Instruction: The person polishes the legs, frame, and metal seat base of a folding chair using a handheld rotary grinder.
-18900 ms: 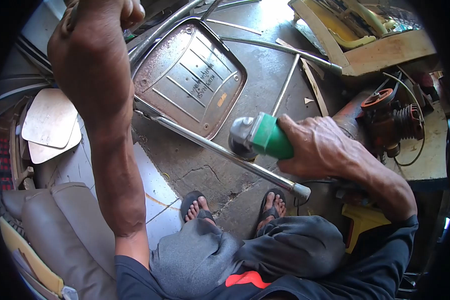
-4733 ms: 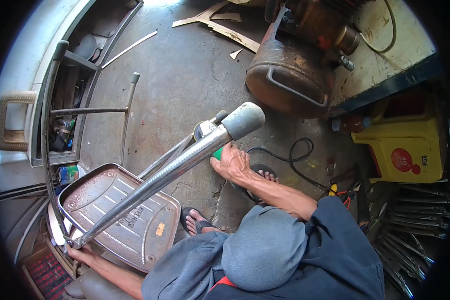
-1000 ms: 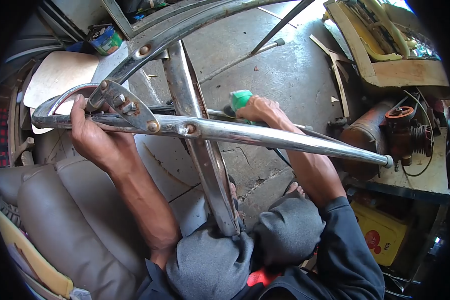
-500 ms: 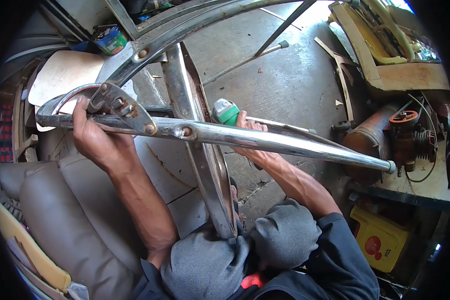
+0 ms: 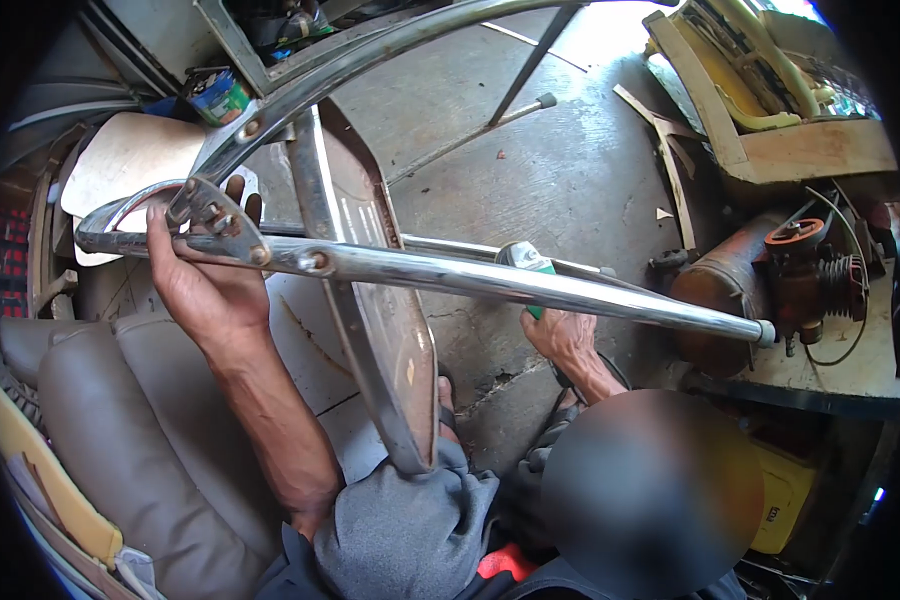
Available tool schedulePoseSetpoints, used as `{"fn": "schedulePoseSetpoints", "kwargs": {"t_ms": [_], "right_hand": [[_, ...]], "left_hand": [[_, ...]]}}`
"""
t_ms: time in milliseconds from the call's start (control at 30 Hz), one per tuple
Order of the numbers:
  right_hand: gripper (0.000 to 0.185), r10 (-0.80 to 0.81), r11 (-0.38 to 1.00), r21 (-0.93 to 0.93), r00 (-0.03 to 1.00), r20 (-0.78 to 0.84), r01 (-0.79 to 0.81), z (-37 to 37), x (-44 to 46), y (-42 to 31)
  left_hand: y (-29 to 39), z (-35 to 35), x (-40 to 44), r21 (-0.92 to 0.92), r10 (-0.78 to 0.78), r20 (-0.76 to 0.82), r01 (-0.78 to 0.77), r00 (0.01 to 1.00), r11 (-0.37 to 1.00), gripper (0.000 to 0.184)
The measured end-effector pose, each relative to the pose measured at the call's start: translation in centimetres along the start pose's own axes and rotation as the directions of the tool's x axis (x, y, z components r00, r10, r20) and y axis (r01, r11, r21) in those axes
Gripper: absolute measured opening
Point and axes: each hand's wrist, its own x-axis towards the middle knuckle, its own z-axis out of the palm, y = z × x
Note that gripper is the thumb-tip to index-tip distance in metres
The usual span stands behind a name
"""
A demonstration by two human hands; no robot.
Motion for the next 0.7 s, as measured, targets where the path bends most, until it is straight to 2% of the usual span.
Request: {"fn": "schedulePoseSetpoints", "kwargs": {"t_ms": [33,67,100,133,167,200,267,333,367,400,467,500,533,600,633,700], "right_hand": [[0.062,0.008,1.000,0.000,1.000,-0.008,-0.008,-0.6,-0.4,0.3],[0.062,0.103,0.992,0.068,0.994,0.042,-0.105,-1.2,-0.9,0.1],[0.061,0.190,0.971,0.132,0.978,0.092,-0.201,-1.5,-1.1,0.0],[0.061,0.197,0.969,0.137,0.977,0.081,-0.207,-1.2,-0.8,0.1],[0.061,0.248,0.944,0.188,0.959,0.134,-0.270,-0.6,-0.6,0.4],[0.061,0.298,0.911,0.236,0.936,0.189,-0.338,-0.3,-0.4,0.6],[0.062,0.281,0.937,0.140,0.928,0.243,-0.320,-0.3,0.1,0.3],[0.061,0.302,0.901,0.263,0.934,0.192,-0.346,0.4,-0.3,0.8],[0.065,0.306,0.885,0.305,0.933,0.189,-0.351,1.0,-0.3,1.2],[0.065,0.319,0.875,0.319,0.929,0.185,-0.364,1.6,-0.6,1.4],[0.071,0.279,0.890,0.330,0.949,0.148,-0.314,2.3,-0.7,1.4],[0.075,0.249,0.883,0.363,0.952,0.177,-0.298,2.4,-0.8,1.3],[0.075,0.256,0.877,0.371,0.950,0.178,-0.306,2.3,-1.4,1.1],[0.073,0.148,0.912,0.344,0.960,0.238,-0.226,1.2,-2.0,0.7],[0.072,0.136,0.912,0.338,0.948,0.287,-0.233,0.7,-2.5,0.7],[0.071,0.121,0.918,0.320,0.935,0.333,-0.233,-0.1,-3.5,1.4]], "left_hand": [[-0.2,-0.6,0.2,-0.048,-0.063,0.026,0.064,0.998,0.997,0.045],[-0.3,-0.7,-0.2,-0.048,-0.069,0.035,0.071,0.997,0.996,0.045],[-0.5,-0.5,-0.5,-0.047,-0.047,0.041,0.049,0.998,0.998,0.045],[-0.5,-0.4,-0.8,-0.049,-0.023,0.050,0.025,0.999,0.998,0.045],[-0.3,-0.7,-0.7,-0.015,-0.042,0.067,0.043,0.997,0.999,0.048],[-0.1,-1.0,0.0,-0.058,-0.024,0.032,0.026,0.999,0.998,0.050],[0.4,-3.4,1.5,-0.045,-0.068,0.248,0.082,0.966,0.996,0.052],[0.5,-3.7,1.8,-0.004,-0.045,0.268,0.047,0.962,0.999,0.052],[0.4,-3.6,2.0,0.033,-0.013,0.184,0.007,0.983,0.999,0.054],[0.2,-4.2,2.4,-0.022,-0.007,0.253,0.013,0.967,1.000,0.056],[-0.3,-1.8,0.8,0.076,0.030,0.061,-0.035,0.998,0.996,0.056],[-0.6,-1.7,0.2,0.050,-0.056,0.175,0.048,0.983,0.998,0.057],[-0.9,-2.0,0.0,0.128,-0.057,0.264,0.023,0.963,0.991,0.060],[-0.7,-1.2,-1.0,0.100,-0.106,0.347,0.075,0.932,0.992,0.058],[-0.6,-0.7,-1.2,0.100,-0.098,0.344,0.068,0.934,0.993,0.058],[-0.4,1.0,-2.1,0.040,-0.098,0.121,0.094,0.988,0.995,0.054]]}}
